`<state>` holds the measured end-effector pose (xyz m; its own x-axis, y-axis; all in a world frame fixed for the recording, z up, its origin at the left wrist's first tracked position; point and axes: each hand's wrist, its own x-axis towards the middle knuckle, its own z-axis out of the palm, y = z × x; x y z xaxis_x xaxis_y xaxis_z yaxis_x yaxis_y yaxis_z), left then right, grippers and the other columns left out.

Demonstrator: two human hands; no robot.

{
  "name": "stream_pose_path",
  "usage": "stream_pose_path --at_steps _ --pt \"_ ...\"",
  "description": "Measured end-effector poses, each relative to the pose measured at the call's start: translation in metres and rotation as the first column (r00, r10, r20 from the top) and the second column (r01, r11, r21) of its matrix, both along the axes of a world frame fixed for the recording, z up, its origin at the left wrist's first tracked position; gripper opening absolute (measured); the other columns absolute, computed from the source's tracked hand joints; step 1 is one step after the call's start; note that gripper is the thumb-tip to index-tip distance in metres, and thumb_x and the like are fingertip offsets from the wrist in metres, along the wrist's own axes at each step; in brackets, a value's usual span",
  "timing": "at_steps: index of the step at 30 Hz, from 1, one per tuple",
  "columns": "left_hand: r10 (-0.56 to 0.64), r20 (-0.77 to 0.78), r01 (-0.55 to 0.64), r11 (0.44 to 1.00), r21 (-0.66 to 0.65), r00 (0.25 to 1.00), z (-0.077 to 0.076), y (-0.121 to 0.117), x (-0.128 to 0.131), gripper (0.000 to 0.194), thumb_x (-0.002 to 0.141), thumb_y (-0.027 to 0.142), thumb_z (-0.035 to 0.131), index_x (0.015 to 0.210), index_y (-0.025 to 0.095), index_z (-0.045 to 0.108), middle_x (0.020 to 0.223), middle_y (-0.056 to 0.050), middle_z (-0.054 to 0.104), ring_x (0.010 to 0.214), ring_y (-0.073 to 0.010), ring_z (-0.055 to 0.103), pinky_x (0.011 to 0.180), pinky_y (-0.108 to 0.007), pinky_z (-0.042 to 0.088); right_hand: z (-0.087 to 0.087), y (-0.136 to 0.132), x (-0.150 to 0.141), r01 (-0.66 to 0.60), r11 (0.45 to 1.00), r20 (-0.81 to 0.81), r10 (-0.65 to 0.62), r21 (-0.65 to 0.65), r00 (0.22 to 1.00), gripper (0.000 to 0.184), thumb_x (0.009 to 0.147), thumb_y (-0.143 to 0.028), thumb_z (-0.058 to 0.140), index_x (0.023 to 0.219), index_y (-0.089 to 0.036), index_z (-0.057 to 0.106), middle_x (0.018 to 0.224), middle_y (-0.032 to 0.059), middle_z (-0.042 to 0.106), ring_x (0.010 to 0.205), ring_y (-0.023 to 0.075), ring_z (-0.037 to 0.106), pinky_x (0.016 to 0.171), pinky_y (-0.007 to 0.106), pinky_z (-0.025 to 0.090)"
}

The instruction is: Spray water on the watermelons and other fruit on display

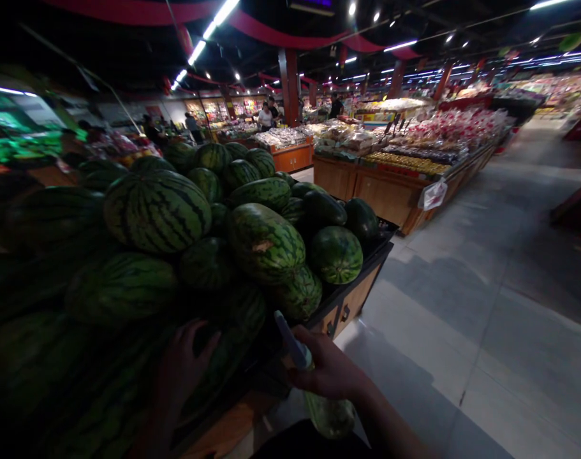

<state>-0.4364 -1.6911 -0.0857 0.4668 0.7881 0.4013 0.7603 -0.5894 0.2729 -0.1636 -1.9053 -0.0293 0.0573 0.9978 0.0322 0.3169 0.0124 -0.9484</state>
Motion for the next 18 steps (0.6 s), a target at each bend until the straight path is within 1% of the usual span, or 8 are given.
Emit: stream_pose_path --at_steps 4,6,8,11,14,16,18 --pt "0.033 -0.002 -0.033 0.997 -0.064 0.999 0.002 0.002 -0.001 0.054 0.096 0.061 0.048 0.118 0.016 0.068 0.127 -0.017 0.070 0.119 -0.0327 0.069 0.102 -0.046 0.057 -0.009 -0.015 0.033 0.163 0.986 0.066 -0.165 0.037 0.984 0.030 0.079 -0.028 0.068 0.108 -0.019 0.066 0.093 0.0021 0.068 0.077 0.0189 0.062 0.071 0.032 0.051" --pt "0.064 0.001 -0.063 0.992 -0.105 0.998 0.001 0.003 -0.001 0.053 0.096 0.060 0.048 0.119 0.017 0.067 0.128 -0.016 0.070 0.118 -0.0323 0.069 0.102 -0.046 0.057 -0.013 -0.026 0.054 0.239 0.970 0.056 -0.242 0.043 0.969 0.027 0.082 -0.033 0.066 0.106 -0.020 0.066 0.097 0.0046 0.070 0.080 0.0212 0.064 0.074 0.035 0.053" --pt "0.105 0.009 -0.103 0.985 -0.139 0.994 0.001 0.004 -0.001 0.052 0.095 0.060 0.048 0.119 0.018 0.067 0.129 -0.015 0.070 0.118 -0.0319 0.070 0.102 -0.046 0.057 -0.019 -0.040 0.075 0.328 0.944 0.018 -0.329 0.036 0.944 0.027 0.086 -0.038 0.065 0.107 -0.020 0.064 0.102 0.0068 0.072 0.081 0.0225 0.067 0.074 0.038 0.056" --pt "0.172 0.004 -0.169 0.970 -0.173 0.985 0.005 0.002 0.000 0.053 0.093 0.060 0.048 0.120 0.018 0.066 0.129 -0.015 0.071 0.116 -0.0322 0.071 0.100 -0.046 0.058 -0.031 -0.064 0.103 0.461 0.887 -0.007 -0.461 0.025 0.887 0.031 0.088 -0.045 0.067 0.108 -0.022 0.063 0.104 0.0076 0.073 0.079 0.0240 0.069 0.073 0.040 0.058" --pt "0.212 -0.028 -0.213 0.957 -0.195 0.977 0.012 -0.003 0.002 0.053 0.093 0.060 0.045 0.119 0.019 0.067 0.126 -0.015 0.073 0.114 -0.0330 0.072 0.097 -0.046 0.058 -0.045 -0.089 0.125 0.566 0.824 -0.014 -0.566 0.015 0.824 0.039 0.086 -0.053 0.069 0.111 -0.023 0.064 0.108 0.0098 0.073 0.084 0.0276 0.072 0.076 0.044 0.060" --pt "0.235 -0.030 -0.236 0.952 -0.196 0.972 0.016 -0.005 0.002 0.053 0.093 0.059 0.043 0.119 0.018 0.067 0.124 -0.015 0.073 0.113 -0.0327 0.072 0.096 -0.046 0.058 -0.054 -0.103 0.137 0.607 0.795 -0.019 -0.607 -0.013 0.794 0.047 0.084 -0.056 0.072 0.117 -0.024 0.064 0.116 0.0135 0.074 0.091 0.0310 0.073 0.080 0.047 0.062" --pt "0.255 -0.027 -0.256 0.947 -0.192 0.966 0.016 -0.005 0.002 0.053 0.093 0.058 0.043 0.118 0.018 0.067 0.124 -0.015 0.073 0.110 -0.0317 0.073 0.093 -0.043 0.058 -0.063 -0.114 0.144 0.622 0.781 -0.006 -0.623 -0.052 0.782 0.057 0.082 -0.059 0.073 0.125 -0.023 0.061 0.124 0.0159 0.073 0.096 0.0325 0.073 0.084 0.048 0.063"
